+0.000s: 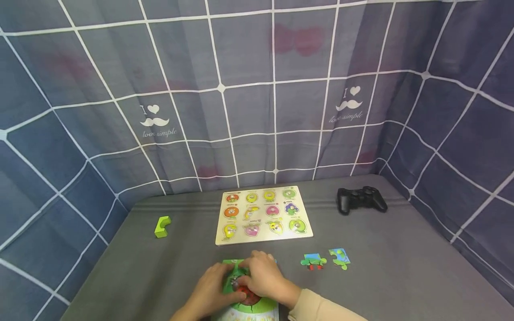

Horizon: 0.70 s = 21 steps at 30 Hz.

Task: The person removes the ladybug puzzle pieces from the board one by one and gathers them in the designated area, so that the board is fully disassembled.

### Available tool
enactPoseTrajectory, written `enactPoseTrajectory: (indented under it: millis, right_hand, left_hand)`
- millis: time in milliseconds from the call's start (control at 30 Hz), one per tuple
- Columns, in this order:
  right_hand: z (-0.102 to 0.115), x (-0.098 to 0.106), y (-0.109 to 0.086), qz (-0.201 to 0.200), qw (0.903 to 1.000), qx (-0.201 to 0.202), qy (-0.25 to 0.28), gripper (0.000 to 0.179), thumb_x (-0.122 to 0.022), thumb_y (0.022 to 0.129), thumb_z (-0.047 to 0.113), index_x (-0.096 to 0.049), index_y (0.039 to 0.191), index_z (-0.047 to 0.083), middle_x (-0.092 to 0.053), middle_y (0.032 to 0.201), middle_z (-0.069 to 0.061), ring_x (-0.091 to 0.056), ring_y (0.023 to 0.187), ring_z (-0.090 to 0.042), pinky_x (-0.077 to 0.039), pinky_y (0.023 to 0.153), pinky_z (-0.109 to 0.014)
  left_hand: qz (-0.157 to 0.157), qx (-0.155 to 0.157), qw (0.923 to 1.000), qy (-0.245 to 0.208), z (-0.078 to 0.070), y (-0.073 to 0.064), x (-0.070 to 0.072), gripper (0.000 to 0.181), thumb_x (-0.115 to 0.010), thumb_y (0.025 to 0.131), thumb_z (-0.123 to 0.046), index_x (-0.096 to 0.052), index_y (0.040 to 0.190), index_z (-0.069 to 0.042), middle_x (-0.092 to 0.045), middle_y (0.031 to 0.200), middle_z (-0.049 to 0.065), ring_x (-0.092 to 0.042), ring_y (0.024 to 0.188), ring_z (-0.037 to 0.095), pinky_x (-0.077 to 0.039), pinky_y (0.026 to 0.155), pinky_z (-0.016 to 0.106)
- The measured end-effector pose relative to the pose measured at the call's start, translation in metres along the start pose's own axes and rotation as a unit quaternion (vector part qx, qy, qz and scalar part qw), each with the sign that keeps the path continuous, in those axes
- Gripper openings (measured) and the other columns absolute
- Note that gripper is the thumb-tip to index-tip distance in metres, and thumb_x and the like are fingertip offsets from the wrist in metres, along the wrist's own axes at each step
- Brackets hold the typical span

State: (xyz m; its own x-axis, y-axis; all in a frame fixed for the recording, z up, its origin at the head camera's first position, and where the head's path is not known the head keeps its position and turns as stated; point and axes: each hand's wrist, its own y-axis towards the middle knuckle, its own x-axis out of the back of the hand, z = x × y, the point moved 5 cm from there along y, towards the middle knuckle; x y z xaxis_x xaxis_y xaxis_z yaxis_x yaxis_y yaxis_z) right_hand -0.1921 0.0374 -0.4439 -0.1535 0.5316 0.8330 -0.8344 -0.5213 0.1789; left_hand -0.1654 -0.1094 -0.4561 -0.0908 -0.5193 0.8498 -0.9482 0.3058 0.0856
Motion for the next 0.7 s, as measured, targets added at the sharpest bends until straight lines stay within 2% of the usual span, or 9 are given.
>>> enactPoseTrajectory:
  millis: [167, 267, 367, 533, 700]
  right_hand:
    - [0.007, -0.009, 0.002, -0.026, 0.9979, -0.003, -0.060, 0.040, -0.081, 0.073, 0.040, -0.077, 0.103, 0.015, -0.056, 0.076, 0.010, -0.035, 0.068, 0.000, -0.026, 0.064, -0.019]
    - [0.012, -0.011, 0.002, -0.040, 0.9953, 0.015, -0.087, 0.039, -0.082, 0.071, 0.042, -0.078, 0.100, 0.016, -0.058, 0.076, 0.010, -0.035, 0.067, 0.000, -0.025, 0.063, -0.018]
    - [0.015, -0.013, 0.003, -0.044, 0.9945, 0.022, -0.093, 0.033, -0.080, 0.073, 0.041, -0.079, 0.096, 0.017, -0.061, 0.078, 0.010, -0.036, 0.068, 0.001, -0.025, 0.063, -0.017]
    - [0.013, -0.016, 0.002, -0.039, 0.9969, 0.025, -0.063, 0.027, -0.080, 0.075, 0.036, -0.079, 0.092, 0.015, -0.064, 0.078, 0.009, -0.037, 0.068, 0.004, -0.028, 0.065, -0.016]
    - [0.014, -0.017, 0.008, -0.040, 0.9981, 0.041, -0.022, 0.026, -0.083, 0.071, 0.027, -0.079, 0.090, 0.010, -0.067, 0.077, 0.004, -0.039, 0.067, 0.005, -0.034, 0.065, -0.015]
  left_hand:
    - [0.031, -0.003, 0.9986, -0.042, 0.003, 0.001, 0.000, 0.067, -0.077, 0.077, -0.054, -0.059, 0.119, -0.005, -0.058, 0.102, -0.001, -0.047, 0.084, 0.009, -0.039, 0.068, 0.024]
    - [0.034, 0.004, 0.9989, -0.032, 0.005, 0.001, 0.001, 0.068, -0.076, 0.077, -0.057, -0.059, 0.118, -0.006, -0.057, 0.099, -0.002, -0.045, 0.081, 0.009, -0.036, 0.067, 0.024]
    - [0.027, 0.017, 0.9994, -0.009, 0.006, -0.001, 0.002, 0.071, -0.074, 0.076, -0.062, -0.060, 0.119, -0.007, -0.058, 0.097, -0.002, -0.044, 0.080, 0.009, -0.036, 0.067, 0.025]
    - [0.013, 0.038, 0.9990, 0.021, 0.004, -0.003, 0.000, 0.076, -0.073, 0.075, -0.065, -0.060, 0.122, -0.007, -0.058, 0.097, -0.002, -0.048, 0.079, 0.010, -0.041, 0.068, 0.029]
    - [-0.009, 0.036, 0.9983, 0.044, 0.002, -0.006, 0.001, 0.079, -0.073, 0.073, -0.065, -0.060, 0.122, -0.005, -0.063, 0.103, 0.002, -0.058, 0.086, 0.017, -0.049, 0.075, 0.041]
